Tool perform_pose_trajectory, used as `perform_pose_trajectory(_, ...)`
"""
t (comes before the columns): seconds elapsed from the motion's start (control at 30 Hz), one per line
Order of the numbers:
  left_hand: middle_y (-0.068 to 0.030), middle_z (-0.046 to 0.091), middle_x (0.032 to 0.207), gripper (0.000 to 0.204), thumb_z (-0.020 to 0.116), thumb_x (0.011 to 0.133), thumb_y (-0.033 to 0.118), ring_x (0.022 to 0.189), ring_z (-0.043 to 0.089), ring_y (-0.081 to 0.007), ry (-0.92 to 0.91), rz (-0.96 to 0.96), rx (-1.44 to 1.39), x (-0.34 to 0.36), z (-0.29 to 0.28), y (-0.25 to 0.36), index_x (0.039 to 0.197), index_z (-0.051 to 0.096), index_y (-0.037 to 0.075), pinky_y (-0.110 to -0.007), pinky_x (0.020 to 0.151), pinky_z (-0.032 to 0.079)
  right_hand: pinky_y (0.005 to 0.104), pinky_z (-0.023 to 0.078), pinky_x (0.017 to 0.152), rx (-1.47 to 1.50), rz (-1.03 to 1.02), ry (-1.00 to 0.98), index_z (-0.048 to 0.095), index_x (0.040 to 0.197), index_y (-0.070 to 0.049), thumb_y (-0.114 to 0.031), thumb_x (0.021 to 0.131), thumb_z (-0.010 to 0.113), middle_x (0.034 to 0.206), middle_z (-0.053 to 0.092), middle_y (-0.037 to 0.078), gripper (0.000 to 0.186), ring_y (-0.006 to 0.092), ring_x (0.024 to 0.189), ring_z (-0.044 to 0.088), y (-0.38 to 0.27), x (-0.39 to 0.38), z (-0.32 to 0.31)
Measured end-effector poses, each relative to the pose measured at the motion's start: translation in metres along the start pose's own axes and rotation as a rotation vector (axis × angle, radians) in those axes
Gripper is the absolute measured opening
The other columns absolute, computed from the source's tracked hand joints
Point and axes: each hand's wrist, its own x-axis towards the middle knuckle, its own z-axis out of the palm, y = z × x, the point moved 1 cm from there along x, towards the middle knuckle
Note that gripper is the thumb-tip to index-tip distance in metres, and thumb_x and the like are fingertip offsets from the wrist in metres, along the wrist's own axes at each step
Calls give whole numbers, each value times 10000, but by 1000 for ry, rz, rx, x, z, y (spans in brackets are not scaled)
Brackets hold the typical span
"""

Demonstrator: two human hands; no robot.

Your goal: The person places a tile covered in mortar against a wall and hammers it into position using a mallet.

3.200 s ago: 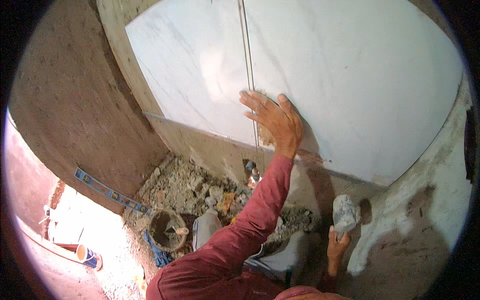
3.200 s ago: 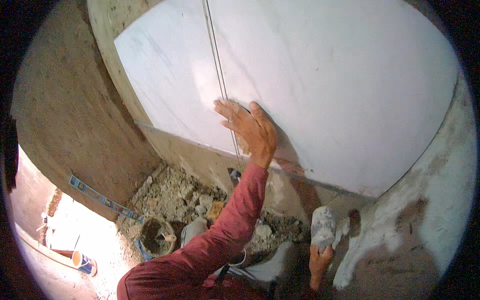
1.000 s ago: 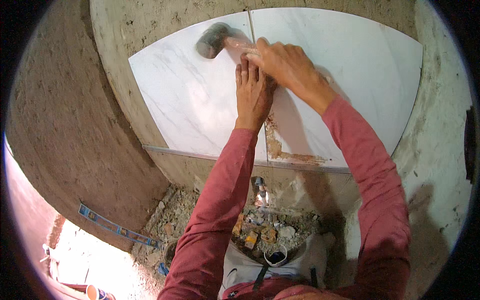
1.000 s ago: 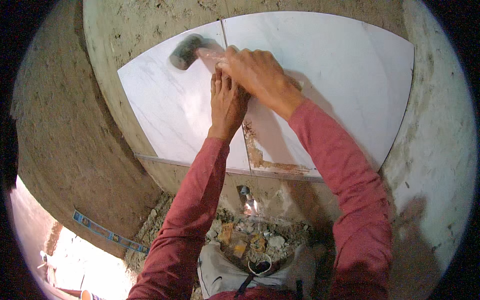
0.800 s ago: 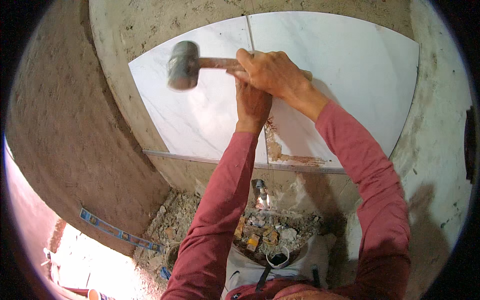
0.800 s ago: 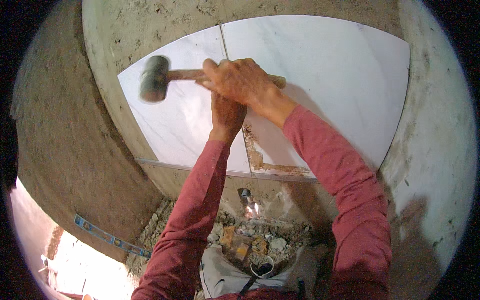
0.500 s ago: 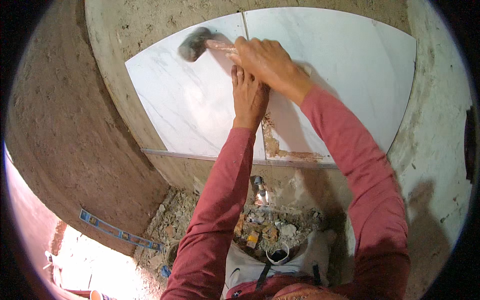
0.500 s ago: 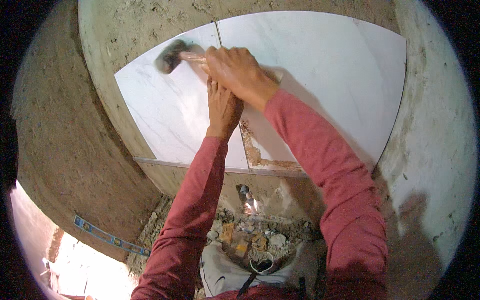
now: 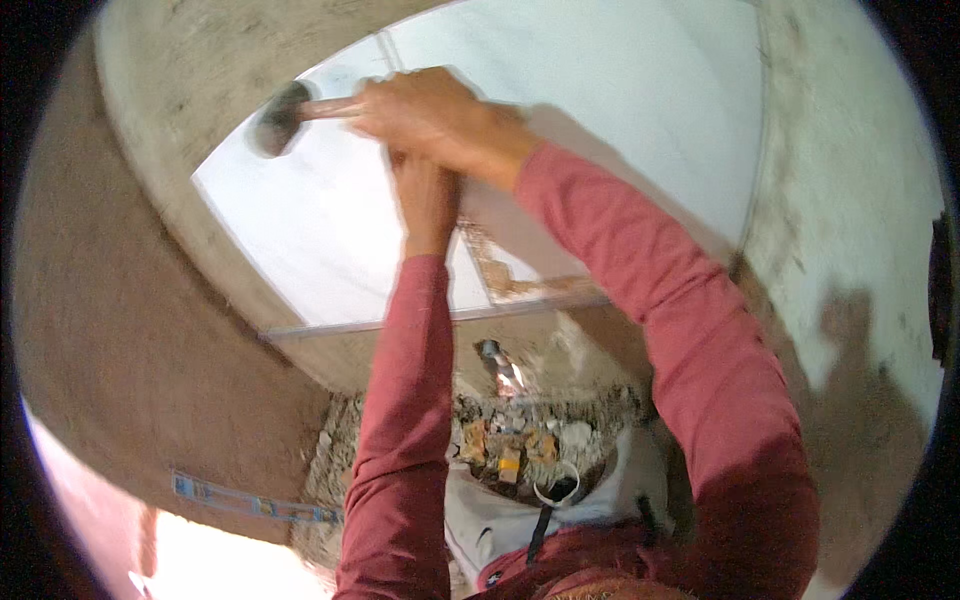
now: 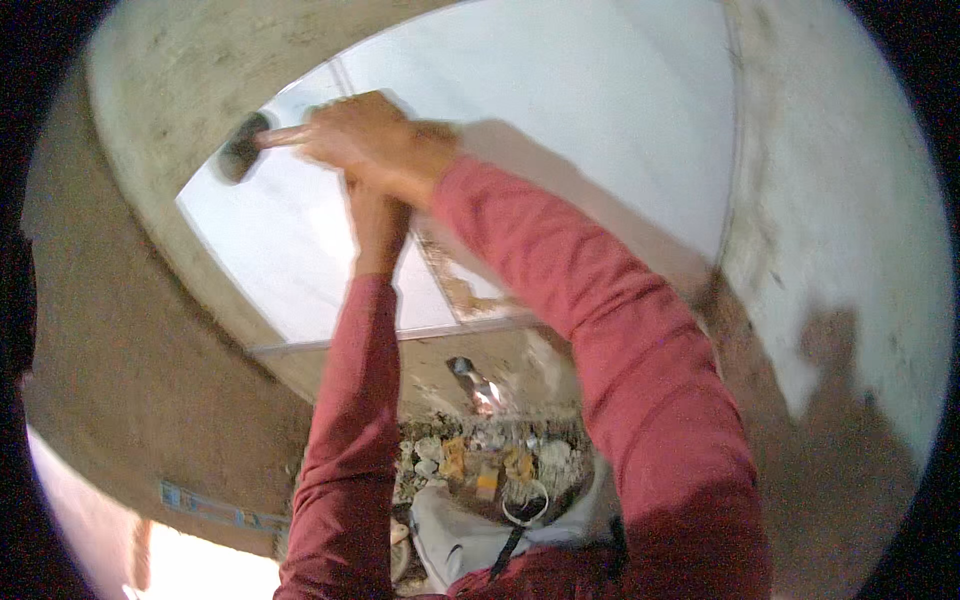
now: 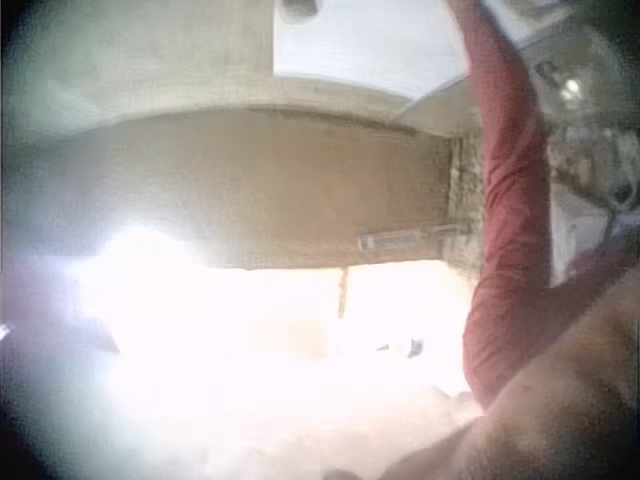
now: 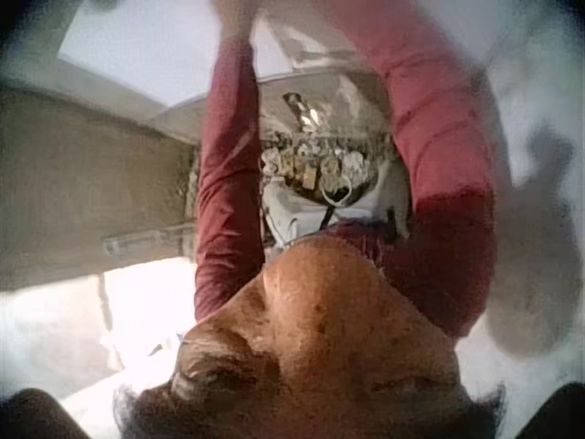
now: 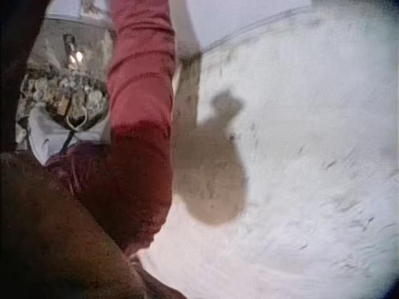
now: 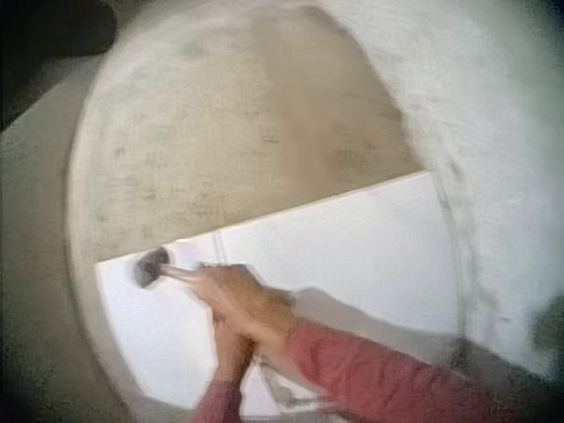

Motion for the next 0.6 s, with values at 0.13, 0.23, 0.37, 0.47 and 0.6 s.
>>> perform_pose_trajectory(0.13, -201, 619, 1358, 471, 654, 977, 250, 1265, 586, -341, 50, -160, -959, -9, 58, 39, 1385, 571, 32, -463, 1093, 411, 416, 580, 621, 361, 238, 165, 613, 1103, 9, -424, 1011, 609, 793, 701, 203, 443, 309, 665, 719, 20, -117, -28)
perform_pose_trajectory(0.23, -163, 185, 1702, 778, 680, 958, 331, 1574, 170, -322, 261, 257, 83, -16, 67, 121, 1611, 314, 122, -532, 1236, 194, 453, 537, 665, 885, 575, 150, 615, 1051, 34, -332, 982, 661, 822, 690, 204, 375, 348, 757, 701, 42, -265, -32)
perform_pose_trajectory(0.37, -79, 172, 1713, 696, 521, 962, 21, 1580, 149, -288, -107, 474, 148, -34, 157, 254, 1610, 305, 155, -548, 1285, 122, 368, 483, 627, 958, 971, 490, 619, 1035, -4, -219, 993, 634, 718, 585, 45, 220, 171, 674, 583, 62, -480, 0)
perform_pose_trajectory(0.47, -84, 187, 1708, 749, 632, 990, 308, 1579, 142, -302, -93, 486, -85, -57, 230, 339, 1622, 252, 176, -546, 1280, 104, 339, 440, 599, 813, 1297, 697, 597, 943, -34, -177, 994, 639, 689, 513, -5, 158, 121, 642, 505, 87, -601, 26)
perform_pose_trajectory(0.6, -116, 133, 1716, 914, 722, 902, 458, 1578, 89, -376, -132, 349, -129, -64, 300, 406, 1635, 229, 220, -644, 1246, 23, 316, 391, 575, 385, 1387, 592, 540, 858, -51, -163, 994, 649, 673, 490, -6, 207, 112, 610, 443, 147, -664, 19)
